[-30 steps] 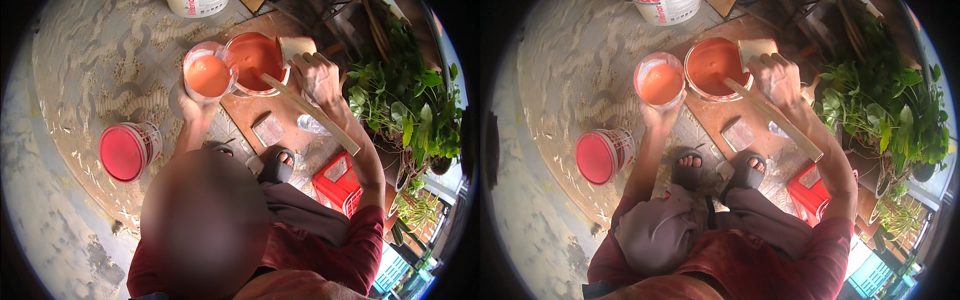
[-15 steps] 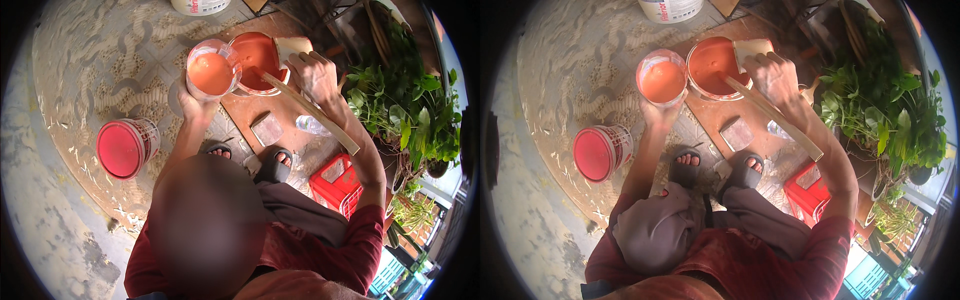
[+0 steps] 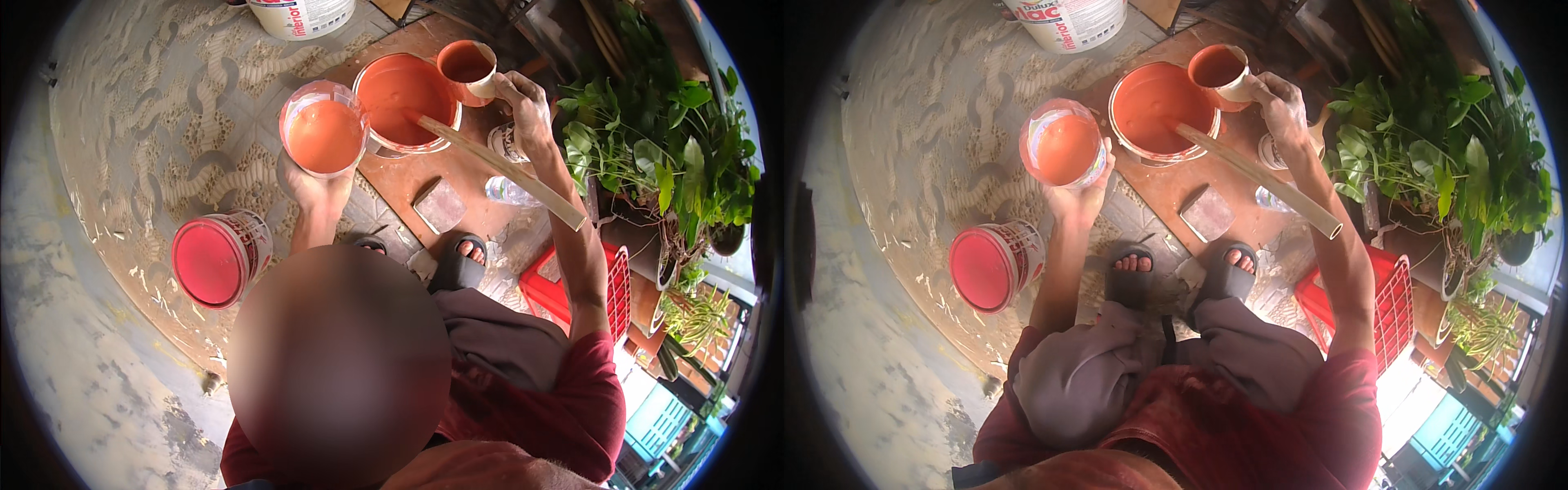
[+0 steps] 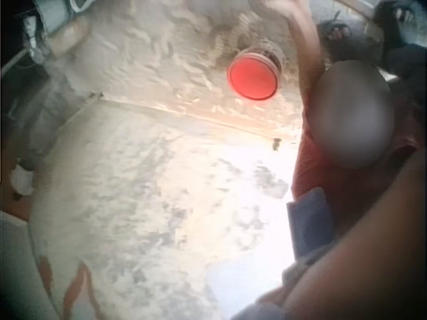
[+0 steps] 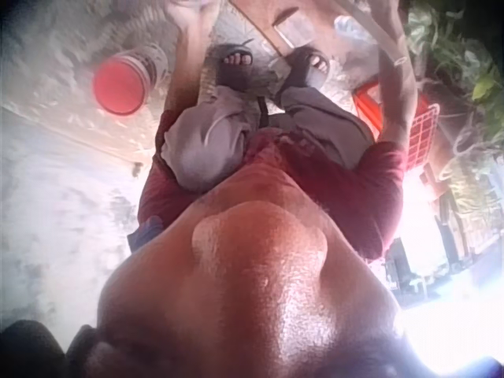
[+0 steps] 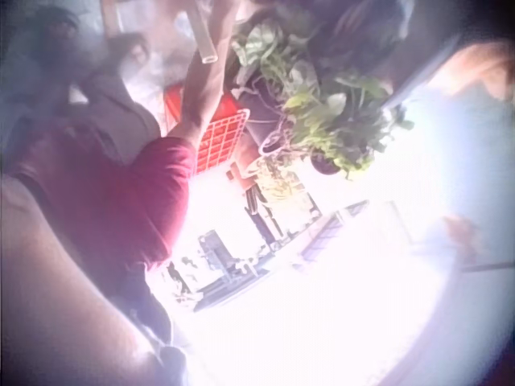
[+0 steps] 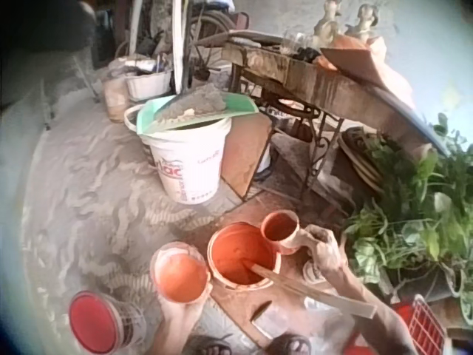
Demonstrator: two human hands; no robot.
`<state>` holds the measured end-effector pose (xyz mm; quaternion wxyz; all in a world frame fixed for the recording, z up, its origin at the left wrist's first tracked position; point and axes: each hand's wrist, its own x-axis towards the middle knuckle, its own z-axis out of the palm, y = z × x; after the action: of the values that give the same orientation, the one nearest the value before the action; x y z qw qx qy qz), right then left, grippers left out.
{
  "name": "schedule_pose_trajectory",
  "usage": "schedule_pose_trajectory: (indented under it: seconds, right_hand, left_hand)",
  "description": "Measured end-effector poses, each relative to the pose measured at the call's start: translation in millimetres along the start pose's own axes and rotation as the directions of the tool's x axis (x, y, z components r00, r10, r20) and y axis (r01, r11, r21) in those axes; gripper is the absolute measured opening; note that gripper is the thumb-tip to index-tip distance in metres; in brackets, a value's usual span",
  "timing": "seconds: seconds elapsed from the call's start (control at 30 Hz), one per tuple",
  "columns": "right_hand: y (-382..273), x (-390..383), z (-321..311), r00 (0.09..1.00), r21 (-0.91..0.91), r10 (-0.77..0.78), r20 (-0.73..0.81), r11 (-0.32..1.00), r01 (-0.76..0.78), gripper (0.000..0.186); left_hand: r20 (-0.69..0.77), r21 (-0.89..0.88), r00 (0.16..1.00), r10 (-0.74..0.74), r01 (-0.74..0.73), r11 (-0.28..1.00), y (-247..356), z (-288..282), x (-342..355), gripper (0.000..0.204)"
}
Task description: The person stirs orange paint in a bucket using a wooden stick, then pours the paint into a plastic container. They walk to an outdoor area and rinse the paintbrush under a hose before returning to the work area.
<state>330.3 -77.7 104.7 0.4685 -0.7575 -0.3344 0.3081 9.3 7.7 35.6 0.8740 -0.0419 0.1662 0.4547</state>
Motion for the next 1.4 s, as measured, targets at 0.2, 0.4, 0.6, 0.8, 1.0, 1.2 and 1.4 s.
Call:
schedule_pose_trajectory:
  seconds: [0.2,0.4,0.6,0.8,1.0,1.2,1.4]
  right_hand:
    - [13,-16,2,0.991,0.498,0.126,-0.047,0.863,-0.086,0.025]
    - [53,-3,14,0.963,0.696,0.227,-0.148,0.715,-0.062,0.023]
    - [98,15,56,0.839,0.640,0.452,-0.301,0.748,-0.174,0.024]
    - [146,22,86,0.826,0.553,0.412,-0.385,0.820,-0.152,0.015]
    - [146,16,105,0.866,0.468,0.365,-0.342,0.865,-0.181,0.013]
    - [148,4,108,0.896,0.314,0.285,-0.341,0.933,-0.177,0.010]
    - [148,-14,103,0.969,0.051,0.088,-0.233,0.996,-0.078,0.009]
  left_hand:
    - [0.041,0.002,0.998,-0.057,0.057,0.998,0,-3,-4,0.057]
    - [0.053,-0.061,0.989,-0.138,0.141,0.988,-5,2,-7,0.055]
    - [0.020,0.031,0.993,-0.114,0.113,0.993,-5,5,-15,0.053]
    - [-0.073,0.025,0.991,-0.113,0.115,0.993,-15,4,-17,0.055]
    - [-0.057,0.058,0.994,-0.090,0.093,0.994,-15,3,-17,0.055]
    - [-0.043,0.054,0.987,-0.156,0.158,0.986,-21,4,-11,0.056]
    - [-0.022,0.051,0.987,-0.159,0.160,0.986,-24,10,-14,0.053]
